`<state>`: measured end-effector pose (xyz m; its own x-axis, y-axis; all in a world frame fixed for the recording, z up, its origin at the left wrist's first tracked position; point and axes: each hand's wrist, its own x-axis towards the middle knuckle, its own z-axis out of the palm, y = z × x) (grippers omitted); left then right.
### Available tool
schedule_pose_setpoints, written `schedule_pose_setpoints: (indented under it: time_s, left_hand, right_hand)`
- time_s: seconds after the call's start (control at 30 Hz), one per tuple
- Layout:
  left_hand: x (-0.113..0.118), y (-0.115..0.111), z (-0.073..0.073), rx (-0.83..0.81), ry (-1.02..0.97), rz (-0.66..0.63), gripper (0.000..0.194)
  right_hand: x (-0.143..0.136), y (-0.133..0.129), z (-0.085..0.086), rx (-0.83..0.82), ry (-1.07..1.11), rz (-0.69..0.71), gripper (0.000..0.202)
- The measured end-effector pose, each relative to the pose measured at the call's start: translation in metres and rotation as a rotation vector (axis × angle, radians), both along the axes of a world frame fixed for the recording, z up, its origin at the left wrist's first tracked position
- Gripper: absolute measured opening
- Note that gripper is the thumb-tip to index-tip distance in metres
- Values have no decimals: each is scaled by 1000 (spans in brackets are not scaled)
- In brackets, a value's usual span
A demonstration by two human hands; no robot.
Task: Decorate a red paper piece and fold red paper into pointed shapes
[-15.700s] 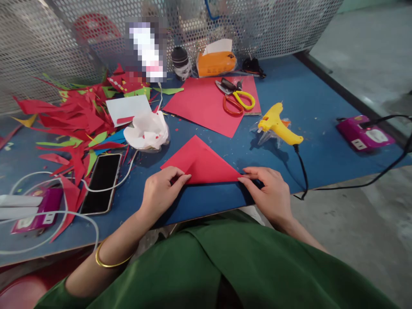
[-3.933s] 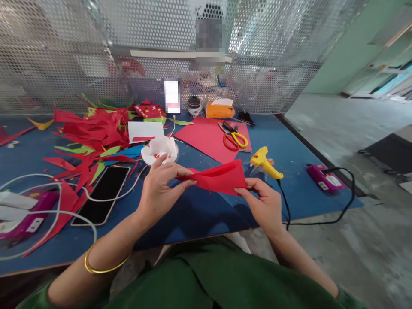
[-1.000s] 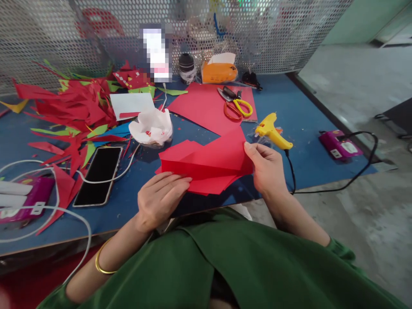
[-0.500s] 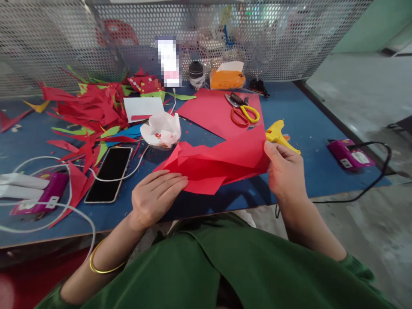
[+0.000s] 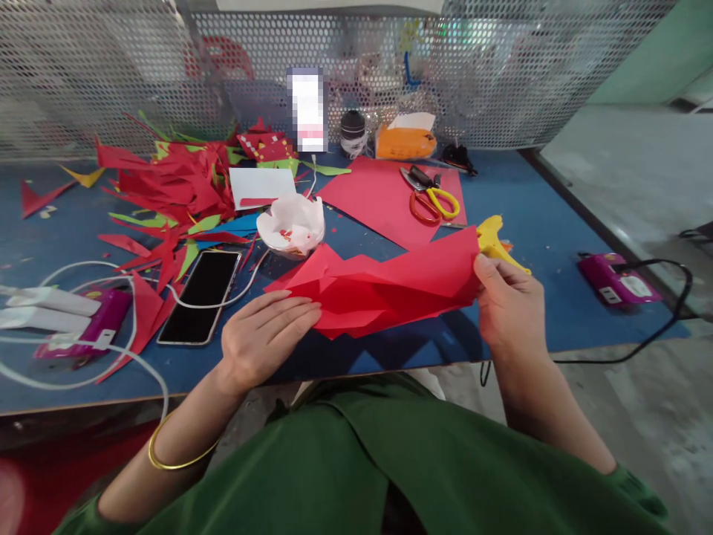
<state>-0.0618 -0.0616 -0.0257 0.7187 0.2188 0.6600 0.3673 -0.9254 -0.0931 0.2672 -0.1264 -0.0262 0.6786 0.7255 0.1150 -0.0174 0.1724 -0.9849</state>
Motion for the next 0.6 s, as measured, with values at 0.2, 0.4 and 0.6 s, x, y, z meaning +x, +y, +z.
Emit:
schedule_pose_setpoints:
  time_s: [0.2,0.4,0.6]
  left_hand:
    - [4,-2,1,-21,101,-105,22]
    - [1,1,1,-6,81,-84,22]
    - [-6,2,-6,-26,105,-67,26]
  right_hand:
    - [-4,-3,-3,13,0,-22,19]
    - [-4,-4,-4,3,7,-71,19]
    - [-1,-4,-2,1,5,-121,19]
